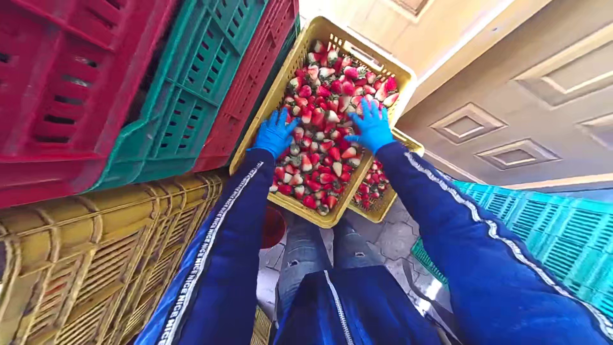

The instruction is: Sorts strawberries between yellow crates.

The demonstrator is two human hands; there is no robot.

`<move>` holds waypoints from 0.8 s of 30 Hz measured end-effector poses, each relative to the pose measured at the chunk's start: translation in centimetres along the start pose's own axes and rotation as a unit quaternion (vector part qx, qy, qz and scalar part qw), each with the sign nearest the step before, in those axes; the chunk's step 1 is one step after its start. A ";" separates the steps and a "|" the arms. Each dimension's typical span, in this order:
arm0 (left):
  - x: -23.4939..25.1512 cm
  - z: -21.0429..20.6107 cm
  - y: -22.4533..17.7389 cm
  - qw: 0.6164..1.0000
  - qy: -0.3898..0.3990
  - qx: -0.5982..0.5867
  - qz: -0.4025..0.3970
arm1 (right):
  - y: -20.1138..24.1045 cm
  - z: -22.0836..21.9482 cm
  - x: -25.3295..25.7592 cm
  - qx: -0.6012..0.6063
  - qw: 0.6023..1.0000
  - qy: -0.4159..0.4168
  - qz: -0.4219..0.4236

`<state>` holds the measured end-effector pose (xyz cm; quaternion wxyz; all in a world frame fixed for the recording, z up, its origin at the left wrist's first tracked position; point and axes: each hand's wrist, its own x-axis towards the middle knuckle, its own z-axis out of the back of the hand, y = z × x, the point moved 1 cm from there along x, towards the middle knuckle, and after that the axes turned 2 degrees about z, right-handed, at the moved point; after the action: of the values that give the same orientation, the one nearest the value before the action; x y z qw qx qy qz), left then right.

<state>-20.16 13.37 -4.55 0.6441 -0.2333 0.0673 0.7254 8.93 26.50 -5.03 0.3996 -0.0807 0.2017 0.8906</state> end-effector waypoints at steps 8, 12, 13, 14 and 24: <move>-10.4 -3.0 -4.9 0.978 0.040 -0.045 0.201 | 6.3 -1.2 -3.9 0.076 0.983 0.049 -0.161; -15.7 -5.1 -7.4 0.980 0.012 -0.046 0.195 | 12.1 -2.2 -9.1 0.094 0.984 0.127 -0.080; -16.1 -5.1 -7.8 0.978 -0.024 -0.075 0.192 | 12.0 -1.3 -8.8 0.095 0.988 0.104 -0.068; -16.5 -5.2 -8.1 0.972 -0.077 -0.110 0.193 | 11.3 -0.3 -8.0 0.104 0.990 0.057 -0.073; -13.4 -6.1 -7.3 0.952 -0.047 -0.126 0.276 | 1.4 0.9 8.0 0.094 0.972 0.069 -0.206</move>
<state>-10.76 0.07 -2.73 0.3864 -0.2502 0.0072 0.8877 2.58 31.45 -6.21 0.5650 -0.1437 0.2908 0.7587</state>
